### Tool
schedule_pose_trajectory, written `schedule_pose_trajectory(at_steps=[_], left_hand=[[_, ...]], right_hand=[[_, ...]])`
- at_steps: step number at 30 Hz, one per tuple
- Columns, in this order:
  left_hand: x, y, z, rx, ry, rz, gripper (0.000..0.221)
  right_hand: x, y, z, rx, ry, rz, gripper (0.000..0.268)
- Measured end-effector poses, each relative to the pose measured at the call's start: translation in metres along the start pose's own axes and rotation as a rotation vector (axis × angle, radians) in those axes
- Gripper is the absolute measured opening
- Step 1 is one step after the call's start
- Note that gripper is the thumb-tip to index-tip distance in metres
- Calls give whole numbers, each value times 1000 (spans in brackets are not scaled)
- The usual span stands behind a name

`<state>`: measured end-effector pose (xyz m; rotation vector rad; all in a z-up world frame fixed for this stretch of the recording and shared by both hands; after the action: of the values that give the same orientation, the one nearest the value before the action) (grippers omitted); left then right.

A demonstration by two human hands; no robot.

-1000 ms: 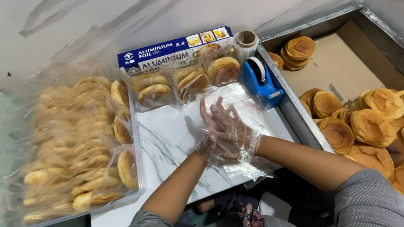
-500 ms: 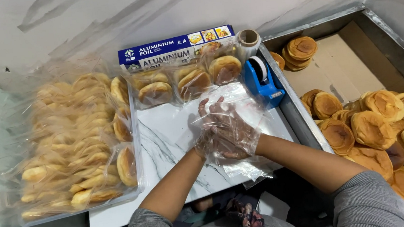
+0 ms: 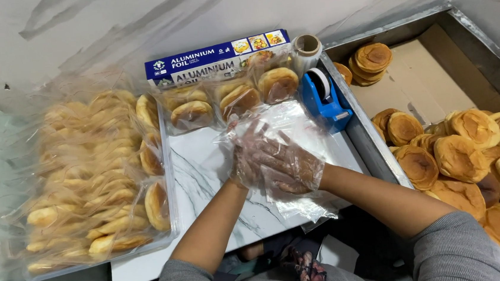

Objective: The person is individually wrapping bread buns by placing them into plastic bags at a packaging station.

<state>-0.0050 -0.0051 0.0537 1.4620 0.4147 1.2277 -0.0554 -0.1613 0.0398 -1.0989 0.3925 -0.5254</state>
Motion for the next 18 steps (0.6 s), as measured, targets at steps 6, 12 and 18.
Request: schedule_pose_trajectory(at_steps=[6, 12, 18], left_hand=[[0, -57, 23, 25, 286, 46, 80], [3, -60, 24, -114, 413, 17, 72], [-10, -87, 35, -335, 446, -67, 107]], right_hand=[[15, -77, 3, 221, -37, 225, 78], [63, -221, -13, 546, 144, 416, 33], [170, -222, -144, -404, 1523, -129, 51]])
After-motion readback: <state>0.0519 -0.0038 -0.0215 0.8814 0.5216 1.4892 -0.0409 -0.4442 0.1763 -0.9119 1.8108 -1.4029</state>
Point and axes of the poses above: each hand's wrist, its own z-axis towards the middle knuckle, its own y-axis out of the palm, x = y × z, the point moved 3 cm from there along z, towards the middle knuckle, and after that the axes turned 6 degrees about y, right-handed, at the moved point
